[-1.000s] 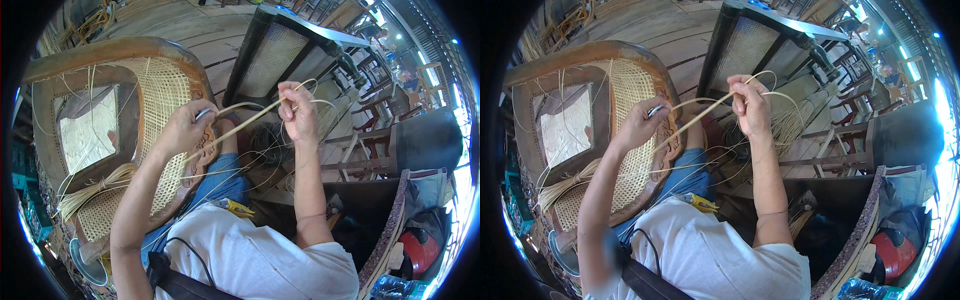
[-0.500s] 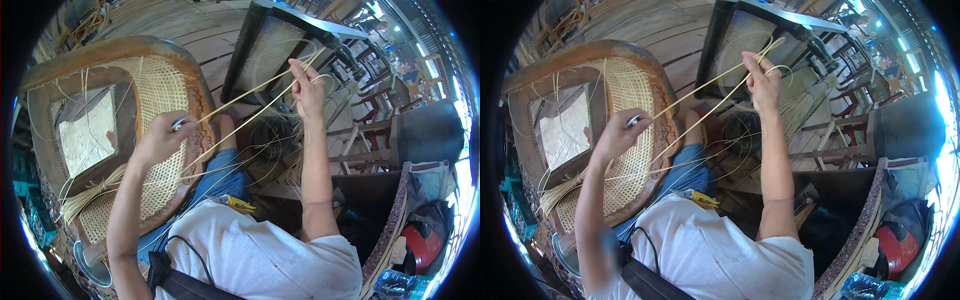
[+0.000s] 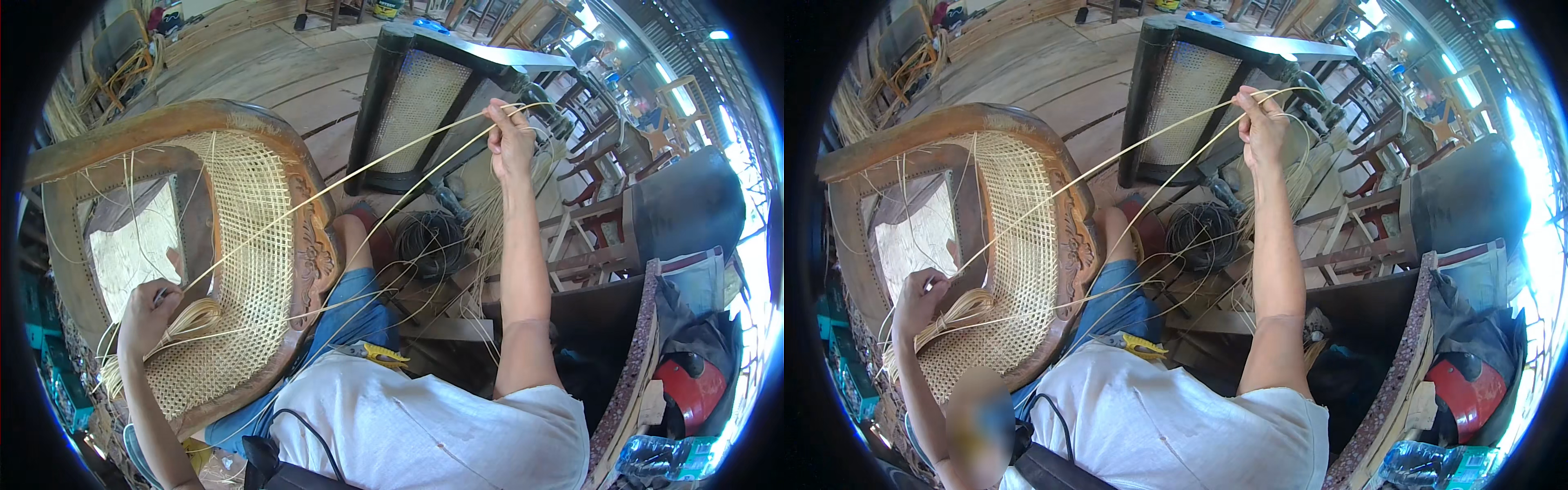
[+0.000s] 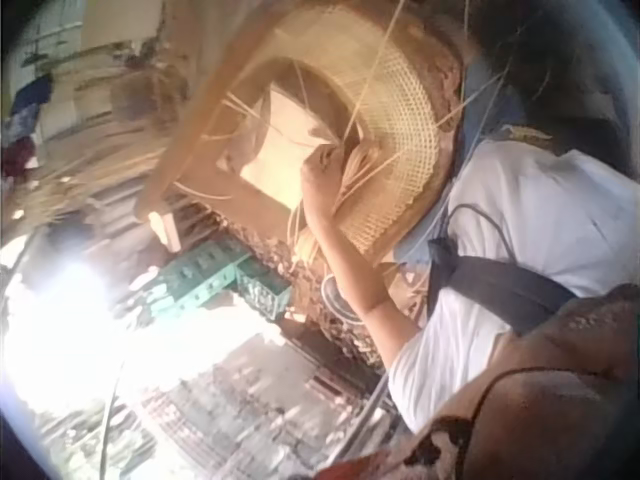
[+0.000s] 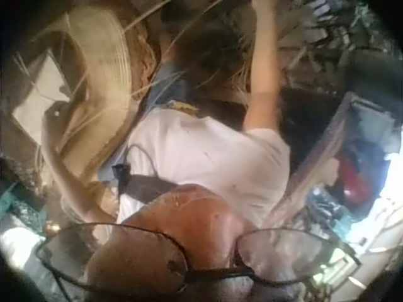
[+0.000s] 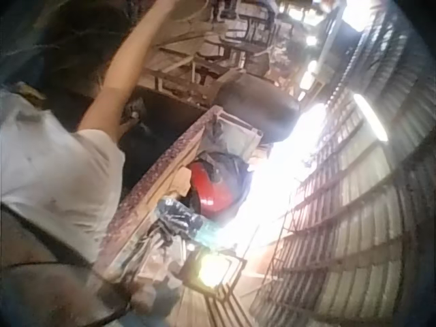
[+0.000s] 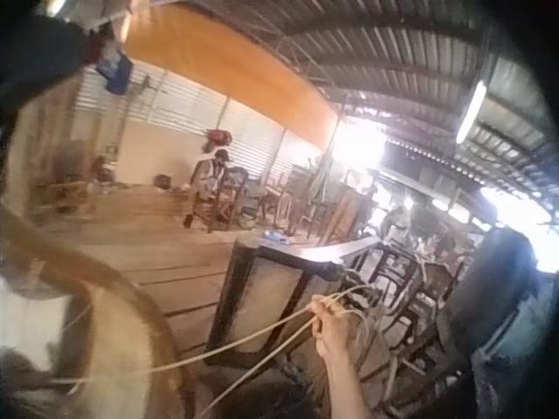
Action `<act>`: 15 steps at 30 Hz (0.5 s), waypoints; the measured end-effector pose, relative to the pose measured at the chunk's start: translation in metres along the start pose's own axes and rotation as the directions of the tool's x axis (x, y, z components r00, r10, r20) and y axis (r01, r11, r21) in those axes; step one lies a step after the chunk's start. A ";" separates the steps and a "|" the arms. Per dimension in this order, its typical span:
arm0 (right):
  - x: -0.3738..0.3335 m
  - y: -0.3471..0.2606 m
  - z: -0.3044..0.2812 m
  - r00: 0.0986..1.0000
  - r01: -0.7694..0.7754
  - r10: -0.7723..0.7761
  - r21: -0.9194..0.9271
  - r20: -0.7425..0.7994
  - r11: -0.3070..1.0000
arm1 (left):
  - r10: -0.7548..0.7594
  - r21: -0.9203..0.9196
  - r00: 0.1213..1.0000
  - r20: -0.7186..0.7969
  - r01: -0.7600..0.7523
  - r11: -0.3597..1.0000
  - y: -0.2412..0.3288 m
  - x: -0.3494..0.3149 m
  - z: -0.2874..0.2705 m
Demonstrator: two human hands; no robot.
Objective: Repairing and weaving the cane surface of a wooden chair.
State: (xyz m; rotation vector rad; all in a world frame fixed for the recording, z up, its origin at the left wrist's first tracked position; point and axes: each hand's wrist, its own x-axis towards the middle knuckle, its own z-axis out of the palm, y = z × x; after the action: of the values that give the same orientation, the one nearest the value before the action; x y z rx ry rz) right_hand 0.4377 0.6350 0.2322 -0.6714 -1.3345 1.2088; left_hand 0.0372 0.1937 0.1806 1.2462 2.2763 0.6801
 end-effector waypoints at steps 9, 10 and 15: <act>0.066 -0.013 -0.066 0.999 0.031 -0.032 -0.008 -0.030 0.999 | -0.133 -0.076 0.990 -0.039 0.130 0.989 -0.037 -0.011 -0.008; 0.095 -0.025 -0.088 0.987 0.126 -0.129 -0.038 -0.093 0.991 | -0.177 -0.136 0.984 -0.032 0.171 0.976 -0.044 -0.012 -0.010; 0.192 -0.162 -0.272 0.819 0.185 -0.315 -0.299 -0.479 0.936 | -0.164 -0.218 0.974 -0.155 0.128 0.967 -0.070 -0.032 -0.014</act>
State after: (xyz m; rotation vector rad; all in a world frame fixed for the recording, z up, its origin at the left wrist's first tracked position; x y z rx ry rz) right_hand 0.7041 0.8320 0.3977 -0.8898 -1.0653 0.5870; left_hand -0.0004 0.1308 0.1535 0.9439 2.3353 0.9745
